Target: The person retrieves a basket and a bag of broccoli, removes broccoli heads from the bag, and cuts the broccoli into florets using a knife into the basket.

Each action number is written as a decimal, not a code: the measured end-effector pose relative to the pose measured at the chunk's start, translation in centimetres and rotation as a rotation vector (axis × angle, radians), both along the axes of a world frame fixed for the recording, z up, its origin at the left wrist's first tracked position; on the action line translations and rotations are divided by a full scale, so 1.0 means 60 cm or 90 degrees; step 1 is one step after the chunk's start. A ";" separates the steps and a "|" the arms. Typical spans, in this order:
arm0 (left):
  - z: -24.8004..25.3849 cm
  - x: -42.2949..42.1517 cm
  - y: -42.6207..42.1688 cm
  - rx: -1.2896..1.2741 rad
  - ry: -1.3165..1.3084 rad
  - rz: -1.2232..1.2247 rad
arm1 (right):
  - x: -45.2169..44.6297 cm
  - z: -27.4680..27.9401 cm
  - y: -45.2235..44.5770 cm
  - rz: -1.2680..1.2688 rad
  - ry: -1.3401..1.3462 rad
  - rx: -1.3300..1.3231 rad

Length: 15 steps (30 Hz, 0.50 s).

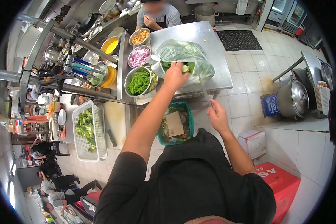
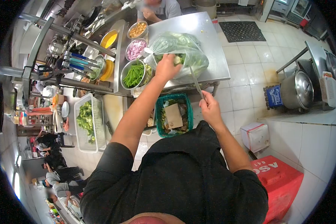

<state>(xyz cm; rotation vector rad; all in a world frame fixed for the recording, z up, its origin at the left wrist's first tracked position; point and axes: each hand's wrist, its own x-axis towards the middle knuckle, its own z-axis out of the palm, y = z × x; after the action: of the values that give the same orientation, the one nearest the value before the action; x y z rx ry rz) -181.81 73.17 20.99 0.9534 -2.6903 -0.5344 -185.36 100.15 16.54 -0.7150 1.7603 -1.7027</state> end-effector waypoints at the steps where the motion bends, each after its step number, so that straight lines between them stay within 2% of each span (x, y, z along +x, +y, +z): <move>1: 0.002 -0.001 0.003 -0.003 -0.006 0.005 | -0.001 -0.005 0.001 -0.001 -0.005 -0.006; 3: 0.001 -0.001 0.005 -0.006 -0.007 0.013 | -0.001 -0.008 0.002 -0.005 -0.017 -0.017; 9: -0.013 -0.007 0.004 -0.009 0.008 0.024 | -0.029 -0.037 -0.029 -0.040 -0.193 -0.100; 12: -0.008 -0.005 0.001 0.029 0.001 0.021 | -0.045 -0.050 -0.081 -0.123 0.041 -0.133; 15: 0.002 -0.002 -0.002 0.039 0.019 -0.006 | -0.057 -0.048 -0.125 -0.095 0.036 0.011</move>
<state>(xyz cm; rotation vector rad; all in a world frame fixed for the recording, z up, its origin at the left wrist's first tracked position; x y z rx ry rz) -181.91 73.04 21.13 0.9424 -2.6671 -0.6315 -188.76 92.63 13.68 -0.6445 1.9061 -1.7777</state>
